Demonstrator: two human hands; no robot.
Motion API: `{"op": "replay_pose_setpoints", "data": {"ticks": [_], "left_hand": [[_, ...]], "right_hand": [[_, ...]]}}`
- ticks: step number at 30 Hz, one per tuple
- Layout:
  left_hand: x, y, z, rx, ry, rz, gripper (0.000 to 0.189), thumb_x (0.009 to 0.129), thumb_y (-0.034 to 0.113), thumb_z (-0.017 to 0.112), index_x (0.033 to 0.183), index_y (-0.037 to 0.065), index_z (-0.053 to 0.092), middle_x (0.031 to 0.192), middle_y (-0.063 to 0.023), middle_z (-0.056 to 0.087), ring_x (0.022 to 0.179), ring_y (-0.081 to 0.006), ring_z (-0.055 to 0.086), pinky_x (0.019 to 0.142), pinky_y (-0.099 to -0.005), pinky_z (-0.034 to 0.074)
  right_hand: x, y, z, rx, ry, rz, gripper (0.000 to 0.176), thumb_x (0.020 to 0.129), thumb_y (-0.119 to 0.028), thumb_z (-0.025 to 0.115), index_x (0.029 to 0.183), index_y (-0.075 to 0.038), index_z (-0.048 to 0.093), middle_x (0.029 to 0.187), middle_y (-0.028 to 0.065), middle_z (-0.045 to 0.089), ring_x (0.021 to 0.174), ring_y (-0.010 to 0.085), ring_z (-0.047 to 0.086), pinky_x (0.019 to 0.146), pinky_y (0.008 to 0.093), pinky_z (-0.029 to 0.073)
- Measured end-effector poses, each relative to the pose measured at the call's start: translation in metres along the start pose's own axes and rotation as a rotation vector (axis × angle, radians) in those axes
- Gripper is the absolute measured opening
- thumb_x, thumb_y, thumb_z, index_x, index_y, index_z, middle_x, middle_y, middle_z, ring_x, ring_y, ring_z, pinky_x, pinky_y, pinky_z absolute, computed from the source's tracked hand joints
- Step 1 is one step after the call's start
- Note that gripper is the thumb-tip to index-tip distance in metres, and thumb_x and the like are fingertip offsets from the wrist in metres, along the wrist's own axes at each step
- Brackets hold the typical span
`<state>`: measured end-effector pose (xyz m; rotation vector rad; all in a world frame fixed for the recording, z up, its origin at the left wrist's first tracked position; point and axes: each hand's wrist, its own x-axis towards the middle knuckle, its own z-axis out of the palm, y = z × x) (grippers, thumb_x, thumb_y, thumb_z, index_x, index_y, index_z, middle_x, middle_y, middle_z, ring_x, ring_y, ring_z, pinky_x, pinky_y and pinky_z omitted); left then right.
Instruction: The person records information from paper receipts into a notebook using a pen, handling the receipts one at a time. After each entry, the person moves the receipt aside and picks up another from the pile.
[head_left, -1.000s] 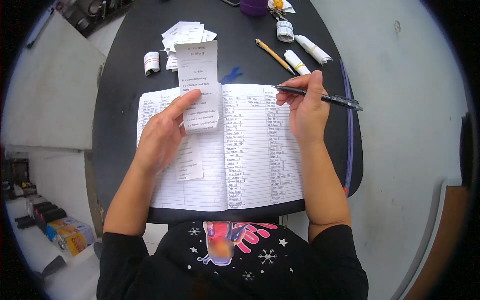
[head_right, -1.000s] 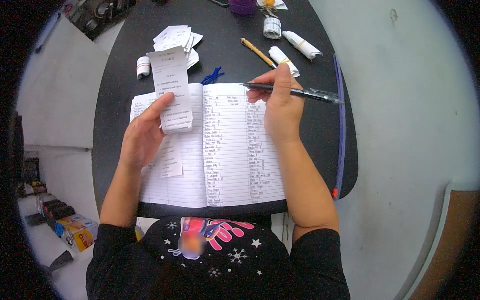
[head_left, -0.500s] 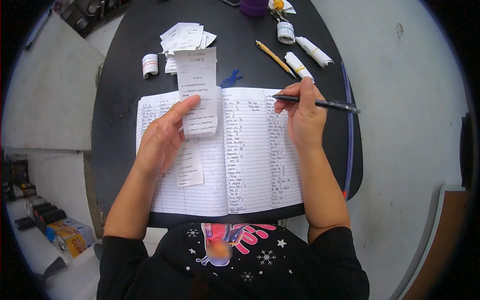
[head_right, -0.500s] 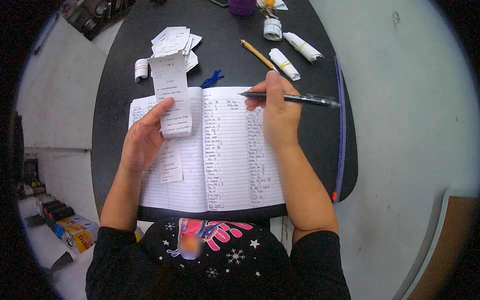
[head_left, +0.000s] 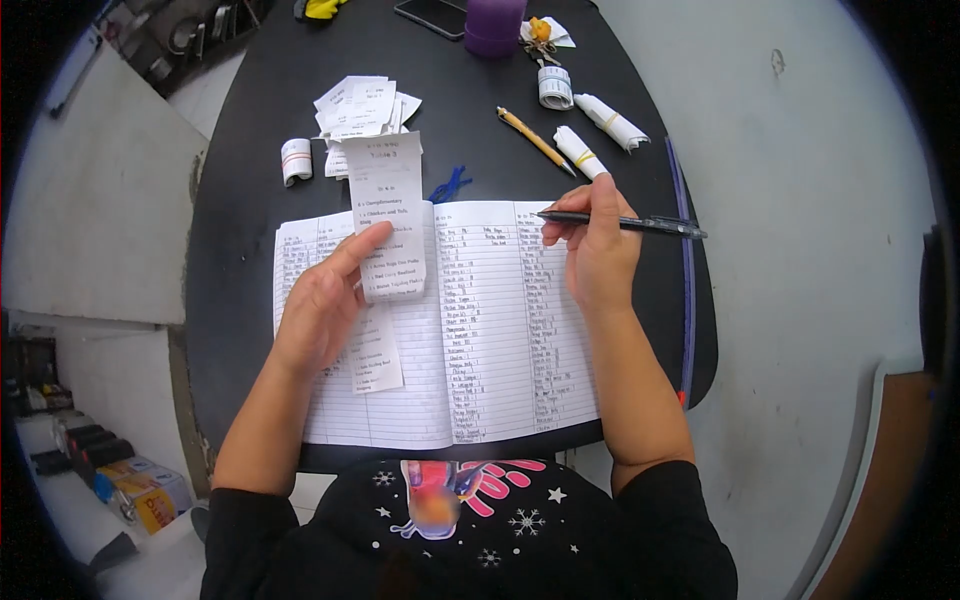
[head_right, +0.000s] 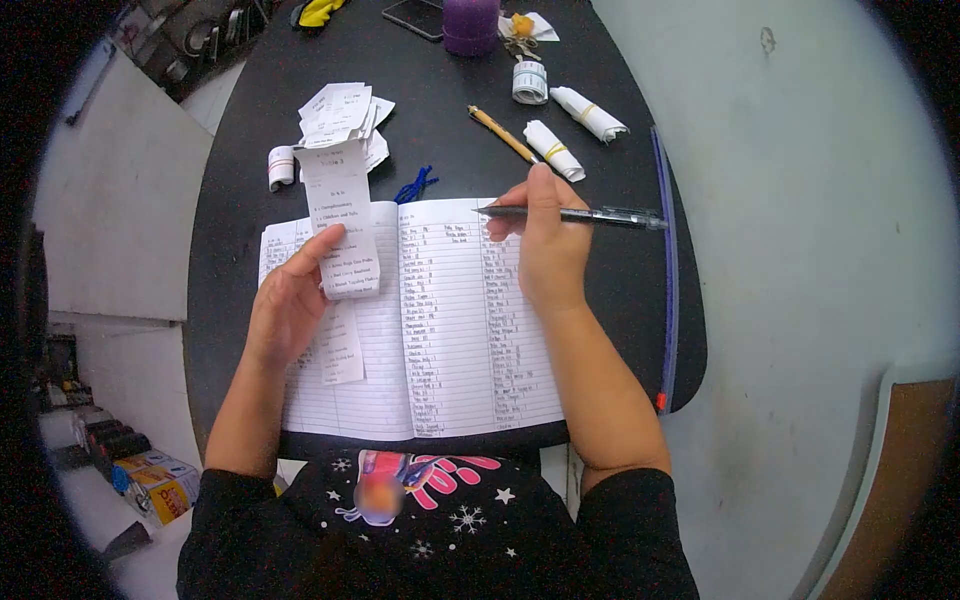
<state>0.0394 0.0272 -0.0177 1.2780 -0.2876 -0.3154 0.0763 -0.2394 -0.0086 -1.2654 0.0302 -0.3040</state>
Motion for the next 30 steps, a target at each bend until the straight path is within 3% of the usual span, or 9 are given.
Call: {"op": "replay_pose_setpoints", "data": {"ticks": [2, 5, 14, 30], "left_hand": [[-0.0002, -0.0006, 0.0022, 0.03, 0.05, -0.016, 0.077, 0.085, 0.057, 0.044, 0.134, -0.002, 0.039, 0.136, -0.0205, 0.041, 0.126, -0.0286, 0.039, 0.103, -0.0439, 0.031], [-0.0009, 0.0013, -0.0013, -0.012, -0.023, -0.005, 0.072, 0.089, 0.051, 0.045, 0.134, -0.006, 0.037, 0.14, -0.0178, 0.034, 0.127, -0.0261, 0.036, 0.104, -0.04, 0.029], [0.0006, 0.0021, 0.0001, -0.02, -0.041, 0.03, 0.074, 0.089, 0.05, 0.046, 0.133, -0.008, 0.035, 0.14, -0.0199, 0.033, 0.129, -0.028, 0.034, 0.106, -0.0412, 0.027], [-0.0003, 0.0008, -0.0023, -0.034, -0.053, 0.022, 0.073, 0.09, 0.05, 0.045, 0.134, -0.007, 0.035, 0.14, -0.0192, 0.033, 0.129, -0.0269, 0.033, 0.105, -0.0409, 0.027]], "right_hand": [[-0.0001, 0.0006, 0.0004, 0.016, 0.009, -0.007, 0.041, 0.096, -0.032, 0.044, 0.072, -0.001, 0.053, 0.067, 0.0107, 0.055, 0.052, 0.0163, 0.056, 0.048, 0.0271, 0.047], [0.0009, 0.0004, 0.0017, 0.038, 0.03, -0.026, 0.043, 0.095, -0.033, 0.046, 0.068, 0.0, 0.055, 0.064, 0.0087, 0.056, 0.049, 0.0142, 0.055, 0.046, 0.0247, 0.046], [0.0038, -0.0005, -0.0005, 0.044, 0.073, -0.028, 0.042, 0.096, -0.03, 0.046, 0.065, -0.002, 0.053, 0.062, 0.008, 0.055, 0.046, 0.0125, 0.051, 0.043, 0.0229, 0.042], [0.0038, -0.0022, -0.0016, 0.005, 0.076, -0.069, 0.044, 0.096, -0.03, 0.044, 0.061, -0.005, 0.049, 0.055, 0.0049, 0.049, 0.044, 0.0099, 0.044, 0.041, 0.0226, 0.035]]}}
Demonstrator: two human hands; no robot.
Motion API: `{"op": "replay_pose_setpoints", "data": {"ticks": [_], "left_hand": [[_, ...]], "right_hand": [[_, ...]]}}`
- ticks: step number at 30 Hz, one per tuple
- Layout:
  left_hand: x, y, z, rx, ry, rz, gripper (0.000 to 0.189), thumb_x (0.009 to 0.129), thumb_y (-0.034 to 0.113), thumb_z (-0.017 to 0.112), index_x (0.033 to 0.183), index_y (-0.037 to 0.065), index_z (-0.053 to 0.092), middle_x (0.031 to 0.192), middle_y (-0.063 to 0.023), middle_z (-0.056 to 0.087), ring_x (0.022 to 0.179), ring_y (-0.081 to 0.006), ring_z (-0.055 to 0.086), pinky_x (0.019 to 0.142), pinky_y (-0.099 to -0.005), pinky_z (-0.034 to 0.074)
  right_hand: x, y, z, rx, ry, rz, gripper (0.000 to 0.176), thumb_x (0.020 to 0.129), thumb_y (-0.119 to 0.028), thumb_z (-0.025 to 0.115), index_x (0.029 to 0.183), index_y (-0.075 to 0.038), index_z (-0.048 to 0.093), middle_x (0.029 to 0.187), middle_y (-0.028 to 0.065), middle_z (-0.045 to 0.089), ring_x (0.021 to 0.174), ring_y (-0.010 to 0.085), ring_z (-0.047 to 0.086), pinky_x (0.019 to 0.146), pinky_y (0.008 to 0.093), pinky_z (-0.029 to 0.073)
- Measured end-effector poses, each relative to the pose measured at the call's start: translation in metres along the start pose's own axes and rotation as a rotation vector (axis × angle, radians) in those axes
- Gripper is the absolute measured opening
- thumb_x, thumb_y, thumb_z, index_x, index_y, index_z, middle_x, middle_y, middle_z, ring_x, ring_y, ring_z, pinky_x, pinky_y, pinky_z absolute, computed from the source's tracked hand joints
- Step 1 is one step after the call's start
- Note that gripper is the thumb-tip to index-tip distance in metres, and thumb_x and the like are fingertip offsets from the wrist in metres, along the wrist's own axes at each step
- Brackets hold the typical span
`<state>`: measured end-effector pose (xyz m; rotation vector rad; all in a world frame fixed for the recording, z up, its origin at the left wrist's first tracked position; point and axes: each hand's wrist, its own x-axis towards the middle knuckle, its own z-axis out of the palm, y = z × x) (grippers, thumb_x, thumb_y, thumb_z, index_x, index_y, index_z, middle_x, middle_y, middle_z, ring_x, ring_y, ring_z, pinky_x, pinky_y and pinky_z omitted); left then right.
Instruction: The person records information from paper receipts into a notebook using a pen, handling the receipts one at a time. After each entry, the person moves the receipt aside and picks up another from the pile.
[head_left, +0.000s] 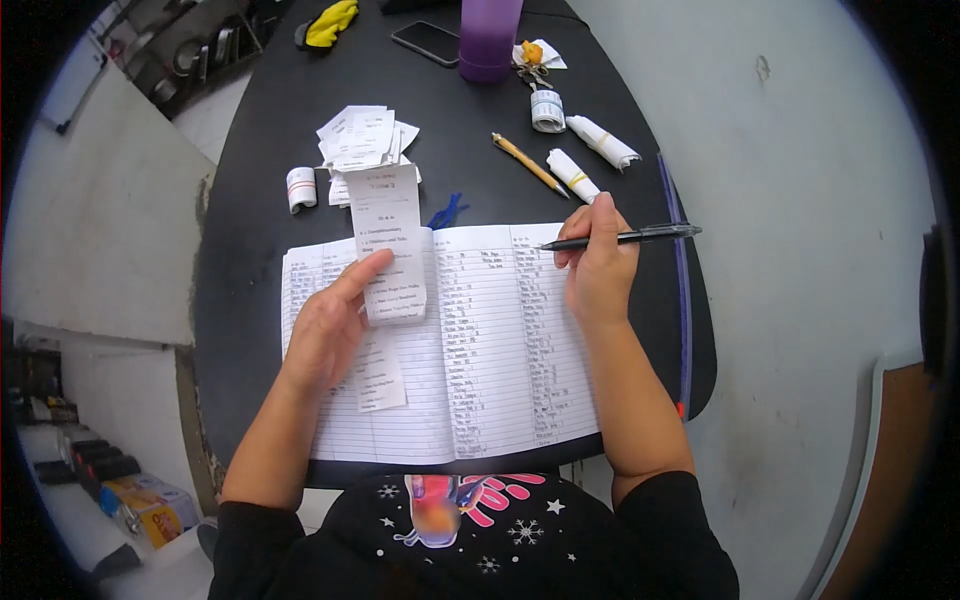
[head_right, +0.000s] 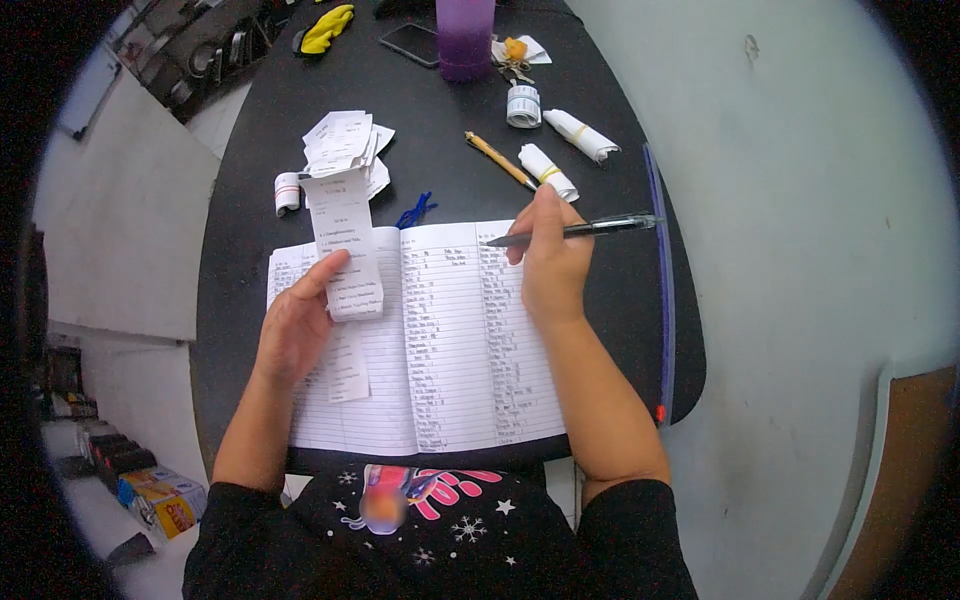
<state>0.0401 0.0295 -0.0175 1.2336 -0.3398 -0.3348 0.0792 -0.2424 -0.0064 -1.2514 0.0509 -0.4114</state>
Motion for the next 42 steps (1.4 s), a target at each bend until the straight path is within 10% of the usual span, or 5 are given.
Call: {"op": "replay_pose_setpoints", "data": {"ticks": [42], "left_hand": [[-0.006, 0.006, 0.012, 0.07, 0.036, 0.048, 0.065, 0.087, 0.049, 0.046, 0.132, 0.001, 0.044, 0.14, -0.0163, 0.037, 0.128, -0.0262, 0.036, 0.104, -0.0415, 0.03]], "right_hand": [[-0.063, -0.028, -0.02, -0.158, -0.142, 0.1, 0.041, 0.094, -0.029, 0.048, 0.059, -0.008, 0.046, 0.053, -0.0016, 0.043, 0.045, 0.0045, 0.036, 0.041, 0.0213, 0.027]]}}
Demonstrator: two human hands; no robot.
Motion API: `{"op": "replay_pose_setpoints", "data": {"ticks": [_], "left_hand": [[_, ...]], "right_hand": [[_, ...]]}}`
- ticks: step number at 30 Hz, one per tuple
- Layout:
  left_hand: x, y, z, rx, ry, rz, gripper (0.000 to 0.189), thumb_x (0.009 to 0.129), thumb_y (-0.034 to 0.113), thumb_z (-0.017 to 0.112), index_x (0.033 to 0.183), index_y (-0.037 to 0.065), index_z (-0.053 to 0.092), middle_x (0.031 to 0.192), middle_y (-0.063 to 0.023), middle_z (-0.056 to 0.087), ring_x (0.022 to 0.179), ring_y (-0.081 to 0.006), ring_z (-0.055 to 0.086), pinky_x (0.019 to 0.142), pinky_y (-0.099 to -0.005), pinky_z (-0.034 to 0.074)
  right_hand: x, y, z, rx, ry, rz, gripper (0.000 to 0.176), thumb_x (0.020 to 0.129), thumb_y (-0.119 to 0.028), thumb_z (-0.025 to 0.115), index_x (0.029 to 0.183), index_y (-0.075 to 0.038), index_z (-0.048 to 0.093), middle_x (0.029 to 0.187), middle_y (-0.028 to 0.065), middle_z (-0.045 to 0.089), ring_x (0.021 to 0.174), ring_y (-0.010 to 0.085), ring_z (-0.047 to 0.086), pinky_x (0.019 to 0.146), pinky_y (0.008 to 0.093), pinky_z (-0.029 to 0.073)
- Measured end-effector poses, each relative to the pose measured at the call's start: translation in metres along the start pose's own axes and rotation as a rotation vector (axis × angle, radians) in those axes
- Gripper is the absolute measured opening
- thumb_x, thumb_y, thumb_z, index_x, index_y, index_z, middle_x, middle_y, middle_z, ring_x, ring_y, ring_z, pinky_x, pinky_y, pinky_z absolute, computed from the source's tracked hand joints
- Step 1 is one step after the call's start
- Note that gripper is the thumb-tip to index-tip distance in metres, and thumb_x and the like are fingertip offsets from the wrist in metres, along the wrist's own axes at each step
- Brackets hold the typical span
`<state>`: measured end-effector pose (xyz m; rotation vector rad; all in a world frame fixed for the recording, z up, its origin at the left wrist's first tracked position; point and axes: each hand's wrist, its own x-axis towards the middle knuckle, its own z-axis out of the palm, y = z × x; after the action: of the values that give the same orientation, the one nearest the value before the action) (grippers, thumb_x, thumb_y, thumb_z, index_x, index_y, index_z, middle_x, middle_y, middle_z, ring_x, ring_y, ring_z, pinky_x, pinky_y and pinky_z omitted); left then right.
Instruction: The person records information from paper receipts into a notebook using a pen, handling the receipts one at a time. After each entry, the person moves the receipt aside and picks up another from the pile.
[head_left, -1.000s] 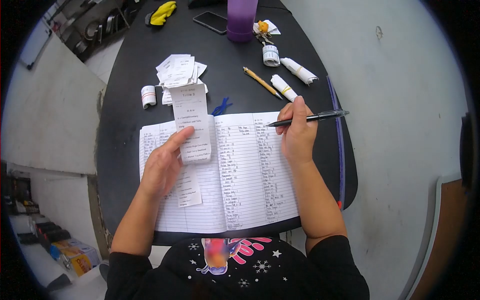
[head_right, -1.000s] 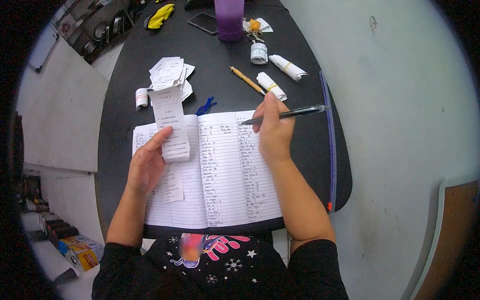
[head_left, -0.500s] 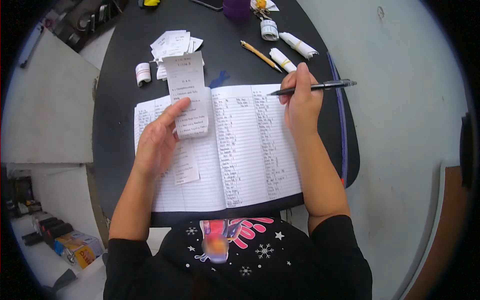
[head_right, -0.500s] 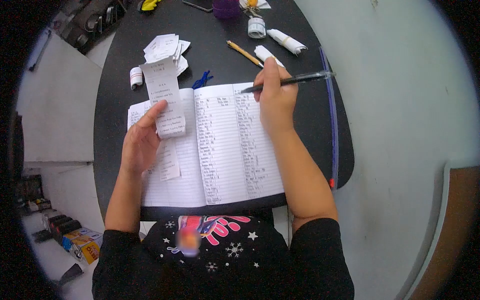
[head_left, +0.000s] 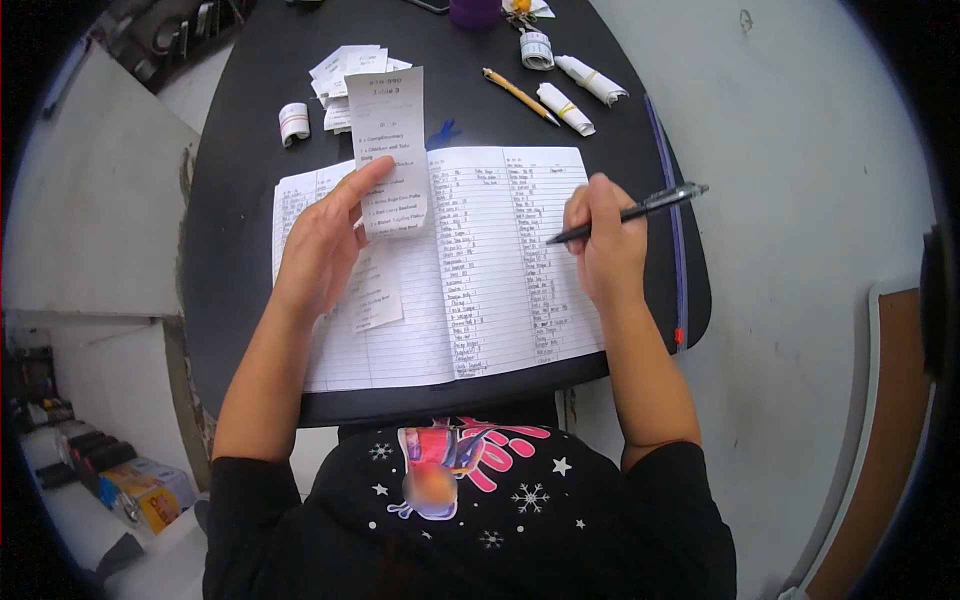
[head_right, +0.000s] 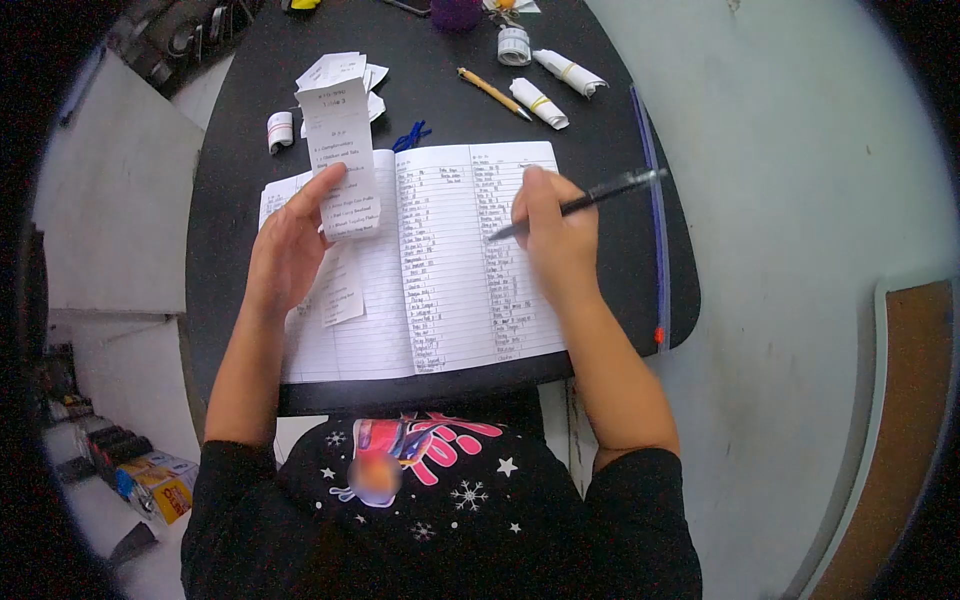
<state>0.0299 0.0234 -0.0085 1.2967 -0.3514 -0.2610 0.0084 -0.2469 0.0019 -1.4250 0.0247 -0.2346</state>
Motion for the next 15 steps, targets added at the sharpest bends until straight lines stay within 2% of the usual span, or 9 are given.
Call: {"op": "replay_pose_setpoints", "data": {"ticks": [4, 8, 11, 15], "left_hand": [[-0.001, 0.0, 0.002, 0.013, 0.006, 0.013, 0.065, 0.087, 0.05, 0.046, 0.131, 0.002, 0.046, 0.138, -0.0171, 0.039, 0.127, -0.0258, 0.036, 0.104, -0.0412, 0.03], [-0.001, -0.001, 0.001, 0.003, 0.005, 0.015, 0.064, 0.087, 0.049, 0.047, 0.13, 0.002, 0.047, 0.137, -0.0174, 0.041, 0.127, -0.0254, 0.037, 0.104, -0.0406, 0.031], [-0.002, -0.001, 0.002, -0.008, 0.005, 0.015, 0.063, 0.087, 0.048, 0.047, 0.13, 0.001, 0.047, 0.137, -0.0173, 0.041, 0.126, -0.0253, 0.038, 0.103, -0.04, 0.031], [-0.002, -0.001, 0.002, -0.007, 0.008, 0.017, 0.063, 0.088, 0.047, 0.047, 0.13, 0.001, 0.047, 0.137, -0.0171, 0.041, 0.125, -0.0252, 0.039, 0.103, -0.0393, 0.032]], "right_hand": [[-0.026, 0.002, -0.014, -0.052, 0.025, 0.067, 0.04, 0.096, -0.026, 0.044, 0.063, -0.005, 0.043, 0.054, 0.0031, 0.042, 0.045, 0.0077, 0.036, 0.042, 0.0216, 0.029], [-0.039, 0.006, -0.022, -0.083, 0.078, 0.091, 0.034, 0.093, -0.021, 0.052, 0.064, -0.006, 0.045, 0.056, 0.0016, 0.044, 0.047, 0.0068, 0.037, 0.044, 0.0208, 0.031], [-0.04, 0.005, -0.022, -0.055, 0.092, 0.067, 0.03, 0.086, -0.017, 0.063, 0.062, -0.01, 0.048, 0.055, -0.0033, 0.046, 0.048, 0.0028, 0.04, 0.045, 0.0182, 0.031], [-0.034, 0.001, -0.021, -0.073, 0.053, 0.02, 0.025, 0.085, -0.015, 0.064, 0.066, -0.008, 0.049, 0.057, -0.0022, 0.049, 0.05, 0.0034, 0.043, 0.046, 0.0178, 0.033]]}}
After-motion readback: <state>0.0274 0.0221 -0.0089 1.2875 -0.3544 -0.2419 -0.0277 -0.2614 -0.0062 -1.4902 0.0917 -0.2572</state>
